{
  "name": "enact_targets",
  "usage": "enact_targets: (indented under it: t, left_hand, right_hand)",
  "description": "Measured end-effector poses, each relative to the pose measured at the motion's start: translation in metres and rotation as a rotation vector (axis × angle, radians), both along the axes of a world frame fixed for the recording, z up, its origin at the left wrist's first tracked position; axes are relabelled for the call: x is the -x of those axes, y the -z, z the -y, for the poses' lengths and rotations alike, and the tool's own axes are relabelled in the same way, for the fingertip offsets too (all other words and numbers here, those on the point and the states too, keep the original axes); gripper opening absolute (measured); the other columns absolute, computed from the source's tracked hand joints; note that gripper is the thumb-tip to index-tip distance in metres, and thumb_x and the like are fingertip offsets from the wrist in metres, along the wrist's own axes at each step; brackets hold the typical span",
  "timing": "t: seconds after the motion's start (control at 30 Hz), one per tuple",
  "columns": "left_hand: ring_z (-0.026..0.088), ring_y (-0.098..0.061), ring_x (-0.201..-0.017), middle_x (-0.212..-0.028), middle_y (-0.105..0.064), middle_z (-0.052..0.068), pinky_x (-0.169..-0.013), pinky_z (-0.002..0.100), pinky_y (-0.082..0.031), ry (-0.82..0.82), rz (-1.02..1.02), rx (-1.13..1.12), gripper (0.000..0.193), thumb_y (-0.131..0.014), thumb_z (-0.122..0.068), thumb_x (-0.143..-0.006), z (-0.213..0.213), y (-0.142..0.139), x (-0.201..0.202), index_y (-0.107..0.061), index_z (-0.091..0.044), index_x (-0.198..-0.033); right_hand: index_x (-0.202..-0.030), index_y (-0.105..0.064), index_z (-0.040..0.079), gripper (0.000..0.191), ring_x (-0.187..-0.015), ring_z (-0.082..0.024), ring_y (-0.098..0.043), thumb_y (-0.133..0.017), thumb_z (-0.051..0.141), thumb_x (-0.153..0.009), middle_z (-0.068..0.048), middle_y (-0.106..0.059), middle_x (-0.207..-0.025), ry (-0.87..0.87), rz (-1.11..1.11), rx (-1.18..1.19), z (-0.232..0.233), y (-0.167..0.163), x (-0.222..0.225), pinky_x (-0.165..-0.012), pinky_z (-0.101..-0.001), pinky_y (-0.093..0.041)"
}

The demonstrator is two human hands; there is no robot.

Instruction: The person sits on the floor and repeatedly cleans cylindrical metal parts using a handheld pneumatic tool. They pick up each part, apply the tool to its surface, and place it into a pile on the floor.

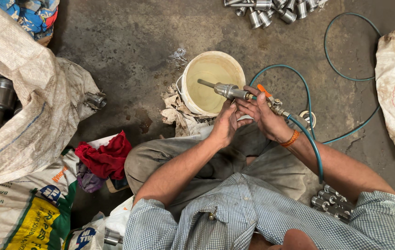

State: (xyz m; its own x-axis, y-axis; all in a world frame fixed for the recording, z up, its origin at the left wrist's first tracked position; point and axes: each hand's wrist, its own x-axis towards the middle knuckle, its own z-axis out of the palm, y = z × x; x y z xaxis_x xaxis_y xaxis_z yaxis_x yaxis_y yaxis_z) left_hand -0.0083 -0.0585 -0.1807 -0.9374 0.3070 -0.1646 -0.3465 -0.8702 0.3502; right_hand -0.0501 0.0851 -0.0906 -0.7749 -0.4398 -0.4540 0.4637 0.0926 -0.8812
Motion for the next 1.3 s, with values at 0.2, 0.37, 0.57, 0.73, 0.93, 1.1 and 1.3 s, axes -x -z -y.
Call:
enact_targets:
  t: [0.2,0.37,0.57,0.73,0.93,1.1,1.3]
  left_hand:
    - [0.021,-0.058,-0.119,-0.136,-0.054,0.009,-0.094,0.043,-0.051,-0.002,0.01,-0.013,0.045,-0.049,-0.038,-0.106,-0.001,0.01,-0.003,-0.04,-0.014,-0.143]
    - [0.024,-0.065,-0.108,-0.119,-0.066,0.01,-0.095,0.042,-0.052,-0.014,-0.06,-0.044,0.051,-0.046,-0.051,-0.111,-0.008,0.025,-0.001,-0.053,-0.005,-0.129]
    - [0.023,-0.065,-0.086,-0.104,-0.074,0.011,-0.08,0.04,-0.054,-0.009,0.154,-0.093,0.054,-0.045,-0.061,-0.103,-0.011,-0.002,0.008,-0.06,-0.011,-0.114]
    - [0.025,-0.064,-0.069,-0.081,-0.066,0.01,-0.071,0.04,-0.057,-0.101,0.438,-0.007,0.038,-0.062,-0.052,-0.098,-0.028,-0.04,-0.003,-0.057,-0.014,-0.1]
    - [0.024,-0.06,-0.062,-0.076,-0.064,0.009,-0.058,0.039,-0.051,-0.182,0.385,0.163,0.037,-0.064,-0.051,-0.097,-0.032,-0.049,-0.023,-0.055,-0.015,-0.097]
    - [0.024,-0.059,-0.067,-0.079,-0.062,0.008,-0.064,0.039,-0.051,-0.234,0.236,0.056,0.037,-0.064,-0.05,-0.1,-0.033,-0.055,-0.032,-0.056,-0.015,-0.103]
    - [0.025,-0.061,-0.111,-0.116,-0.065,0.014,-0.103,0.047,-0.05,0.092,-0.301,0.222,0.045,-0.064,-0.051,-0.1,-0.04,-0.113,-0.038,-0.054,-0.013,-0.122]
  right_hand:
    - [-0.161,-0.02,0.01,0.102,-0.148,-0.033,-0.041,-0.036,0.079,-0.087,-0.026,-0.04,-0.157,0.011,0.025,-0.036,0.005,0.0,-0.001,-0.118,-0.0472,-0.036]
    - [-0.16,-0.019,0.004,0.098,-0.147,-0.034,-0.041,-0.039,0.074,-0.095,-0.025,-0.041,-0.156,0.01,-0.093,0.084,-0.009,0.003,-0.016,-0.122,-0.0452,-0.033]
    - [-0.161,-0.027,0.005,0.091,-0.146,-0.031,-0.043,-0.045,0.067,-0.096,-0.016,-0.043,-0.158,0.123,-0.461,0.178,-0.018,0.006,-0.077,-0.116,-0.0441,-0.043]
    - [-0.135,-0.054,0.007,0.055,-0.133,-0.032,-0.053,-0.072,0.043,-0.097,-0.017,-0.054,-0.148,-0.213,-1.387,-0.434,-0.064,-0.007,-0.091,-0.103,-0.0444,-0.048]
    - [-0.089,-0.069,0.013,0.026,-0.105,-0.026,-0.065,-0.081,0.023,-0.068,-0.004,-0.065,-0.118,-0.428,-1.543,-0.802,-0.127,-0.017,-0.113,-0.084,-0.0447,-0.053]
    - [-0.101,-0.071,0.013,0.024,-0.091,-0.017,-0.063,-0.083,0.024,-0.082,-0.001,-0.065,-0.097,-0.149,-1.353,-0.511,-0.145,-0.007,-0.134,-0.079,-0.0348,-0.051]
    - [-0.114,-0.06,0.006,0.05,-0.073,-0.011,-0.066,-0.067,0.052,-0.092,-0.003,-0.066,-0.085,-0.003,0.079,0.546,-0.107,0.007,-0.113,-0.065,-0.0241,-0.054]
